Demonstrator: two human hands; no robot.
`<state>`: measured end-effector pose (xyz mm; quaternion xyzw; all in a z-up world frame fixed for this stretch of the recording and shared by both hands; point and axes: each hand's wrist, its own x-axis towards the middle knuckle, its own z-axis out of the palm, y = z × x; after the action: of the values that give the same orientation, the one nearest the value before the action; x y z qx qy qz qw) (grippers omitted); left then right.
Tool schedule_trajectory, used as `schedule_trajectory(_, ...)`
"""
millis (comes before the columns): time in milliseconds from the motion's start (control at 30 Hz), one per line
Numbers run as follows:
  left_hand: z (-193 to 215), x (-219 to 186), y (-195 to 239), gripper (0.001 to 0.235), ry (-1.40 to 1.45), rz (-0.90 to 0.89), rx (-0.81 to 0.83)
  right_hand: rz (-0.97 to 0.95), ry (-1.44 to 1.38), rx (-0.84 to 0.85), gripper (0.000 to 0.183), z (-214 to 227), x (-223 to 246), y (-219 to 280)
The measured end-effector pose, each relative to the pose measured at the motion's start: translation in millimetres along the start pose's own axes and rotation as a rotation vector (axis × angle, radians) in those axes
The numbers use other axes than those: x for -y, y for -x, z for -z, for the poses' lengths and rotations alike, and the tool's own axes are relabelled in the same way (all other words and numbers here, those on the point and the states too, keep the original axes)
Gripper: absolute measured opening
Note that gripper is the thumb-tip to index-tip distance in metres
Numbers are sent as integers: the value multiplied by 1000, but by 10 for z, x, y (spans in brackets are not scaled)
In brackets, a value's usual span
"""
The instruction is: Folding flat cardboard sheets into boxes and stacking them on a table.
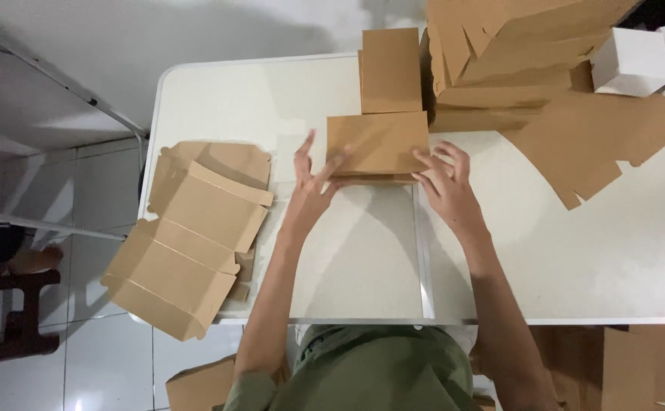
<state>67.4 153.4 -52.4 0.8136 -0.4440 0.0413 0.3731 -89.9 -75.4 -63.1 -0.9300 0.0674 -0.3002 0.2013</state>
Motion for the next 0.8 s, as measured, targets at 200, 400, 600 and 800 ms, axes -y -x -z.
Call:
schedule_trajectory(200, -264, 224, 83, 49, 378, 173, -29, -208, -373, 53, 36, -9, -62, 46)
schedule_trajectory(400, -203, 257, 72, 63, 504, 220, -7, -194, -415, 57, 37, 48, 51, 28)
schedule_trajectory(600, -74, 209, 34, 84, 391, 202, 83, -234, -423, 91, 41, 156, 126, -30)
schedule_trajectory(800, 9, 71, 27, 92, 132, 78, 25, -199, -495, 3, 41, 282, 52, 43)
